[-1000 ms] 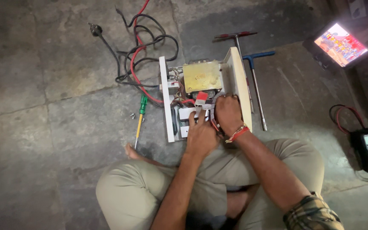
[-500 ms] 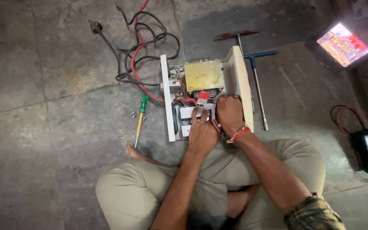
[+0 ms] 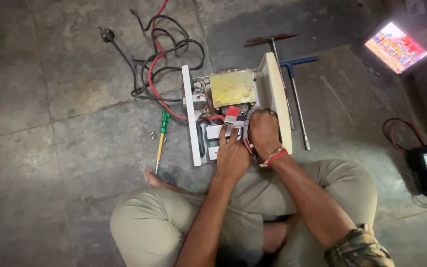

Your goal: The person sits on the floor and uses a screwdriver to tighten screws on the internal components of an open electronic device. They manipulate wires and adjust parts within the casing while a multimeter sits nearby.

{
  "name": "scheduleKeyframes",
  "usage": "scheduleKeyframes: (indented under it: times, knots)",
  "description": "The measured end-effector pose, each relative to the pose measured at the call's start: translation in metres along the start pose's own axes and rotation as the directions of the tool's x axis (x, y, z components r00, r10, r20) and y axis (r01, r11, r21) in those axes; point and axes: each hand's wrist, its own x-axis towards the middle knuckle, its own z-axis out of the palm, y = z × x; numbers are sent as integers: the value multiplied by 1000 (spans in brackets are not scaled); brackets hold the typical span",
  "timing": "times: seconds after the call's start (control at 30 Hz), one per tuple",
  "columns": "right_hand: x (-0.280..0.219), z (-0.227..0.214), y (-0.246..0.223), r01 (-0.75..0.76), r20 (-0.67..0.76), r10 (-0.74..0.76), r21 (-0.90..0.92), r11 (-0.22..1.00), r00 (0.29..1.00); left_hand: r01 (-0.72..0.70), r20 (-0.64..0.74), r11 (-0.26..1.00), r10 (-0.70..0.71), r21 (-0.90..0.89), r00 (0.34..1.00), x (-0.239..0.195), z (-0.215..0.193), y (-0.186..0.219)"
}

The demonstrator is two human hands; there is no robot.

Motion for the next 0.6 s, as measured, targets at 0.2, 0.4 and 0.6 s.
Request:
scheduleKeyframes:
  times: [0.2,0.4,0.6]
  knots:
    - [6,-3,-5,10,37,-7,-108,994,999,-23,-77,1000,24,14,997,0,2,-2]
    - [8,-10,-9,-86,78,89,-39,996,993,5,9,998,-5,-69,1000,0,-3,0]
    - [8,-13,-12,-55,-24,55,11,998,998,-34,-69,999,36,22,997,-1,2,-4]
